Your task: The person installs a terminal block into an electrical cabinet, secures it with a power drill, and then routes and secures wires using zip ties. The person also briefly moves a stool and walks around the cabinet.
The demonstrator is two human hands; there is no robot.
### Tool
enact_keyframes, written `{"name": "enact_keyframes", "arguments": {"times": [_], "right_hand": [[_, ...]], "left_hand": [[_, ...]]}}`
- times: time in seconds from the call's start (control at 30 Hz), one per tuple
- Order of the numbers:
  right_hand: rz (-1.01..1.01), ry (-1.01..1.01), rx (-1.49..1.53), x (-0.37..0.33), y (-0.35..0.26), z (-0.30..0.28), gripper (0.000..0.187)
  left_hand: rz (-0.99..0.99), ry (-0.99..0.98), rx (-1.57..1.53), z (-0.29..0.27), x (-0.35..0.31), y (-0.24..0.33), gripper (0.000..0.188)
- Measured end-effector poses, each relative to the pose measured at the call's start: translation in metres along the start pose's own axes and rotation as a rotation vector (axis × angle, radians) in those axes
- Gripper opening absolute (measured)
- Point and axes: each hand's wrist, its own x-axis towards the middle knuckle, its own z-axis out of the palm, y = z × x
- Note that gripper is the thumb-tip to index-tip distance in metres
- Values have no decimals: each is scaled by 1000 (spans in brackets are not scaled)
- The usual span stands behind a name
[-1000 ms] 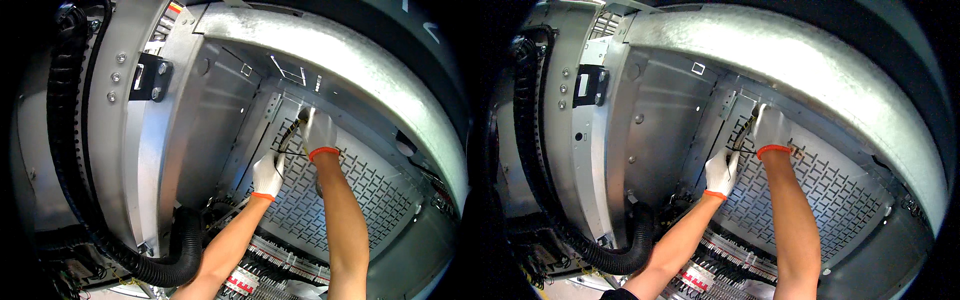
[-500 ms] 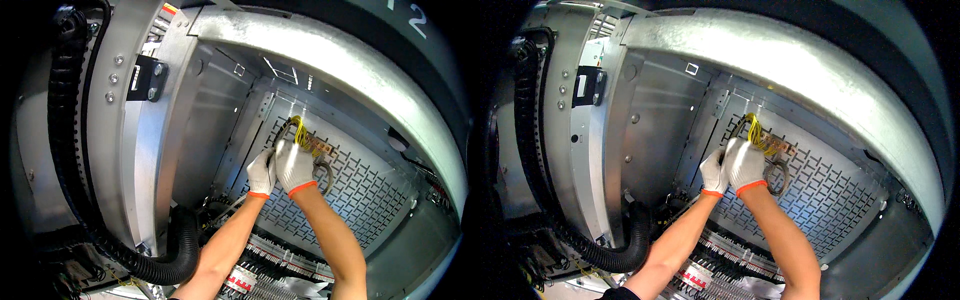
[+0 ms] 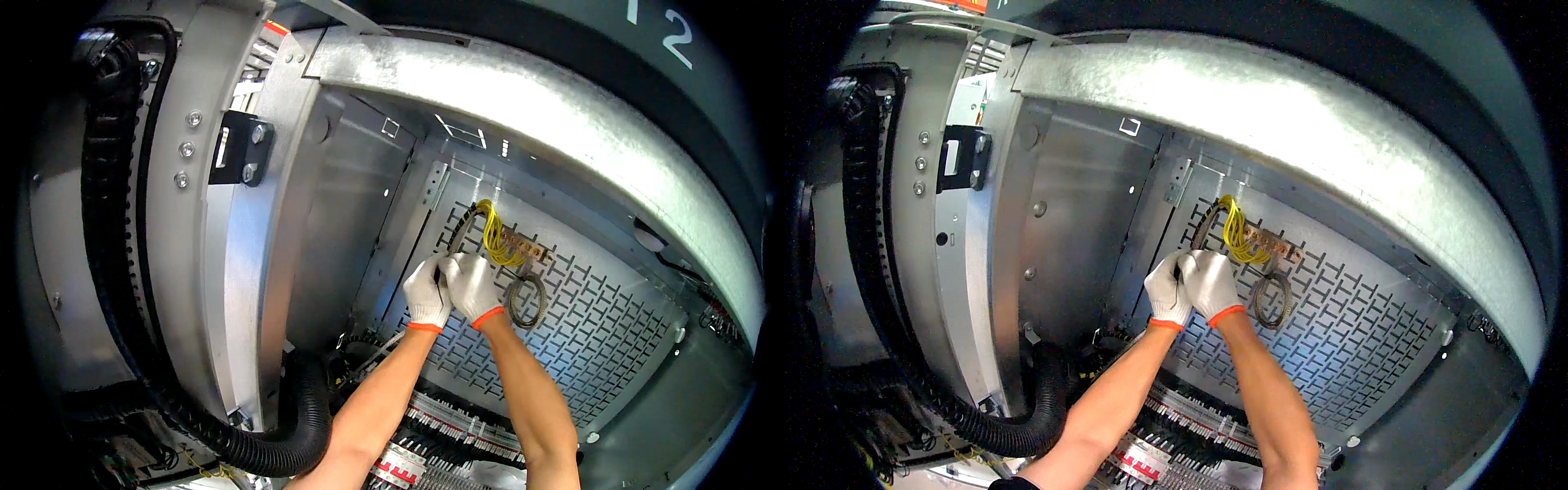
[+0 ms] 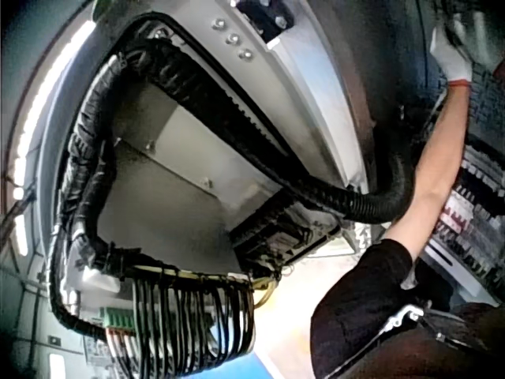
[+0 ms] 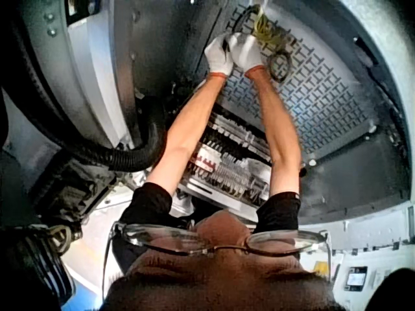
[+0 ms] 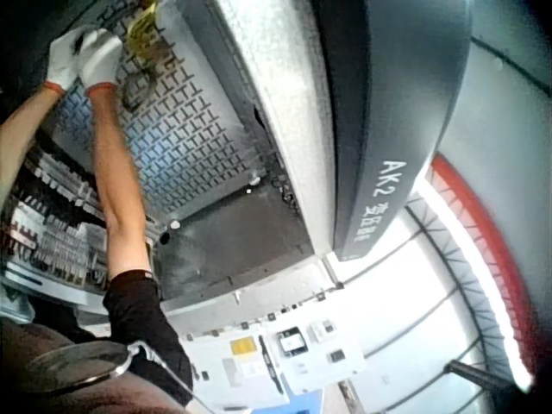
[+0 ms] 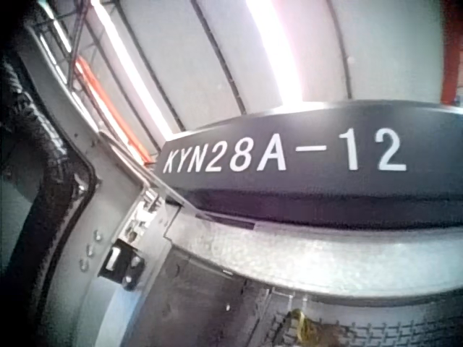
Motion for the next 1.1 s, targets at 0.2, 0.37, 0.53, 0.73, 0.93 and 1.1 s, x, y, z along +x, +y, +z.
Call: {"name": "enact_keyframes", "arguments": {"times": [0.2, 0.37, 0.53, 0.73, 0.93, 1.1], "right_hand": [[-72, 32, -64, -2, 16, 0, 27], [11, 141, -108, -1, 1, -3, 25], [100, 141, 460, -6, 28, 16, 25], [206, 46, 525, -4, 26, 4, 14], [219, 108, 660, 7, 33, 22, 20], [247, 174, 618, 8, 40, 36, 21]], "left_hand": [[-6, -61, 79, -1, 1, 10, 20], [-69, -64, -17, -5, 2, 4, 20], [-50, -4, 32, -11, -2, 23, 27], [-30, 12, 13, 0, -7, 11, 20], [-80, 72, -9, 10, -6, -3, 17], [-117, 58, -43, 10, -5, 3, 16]]}}
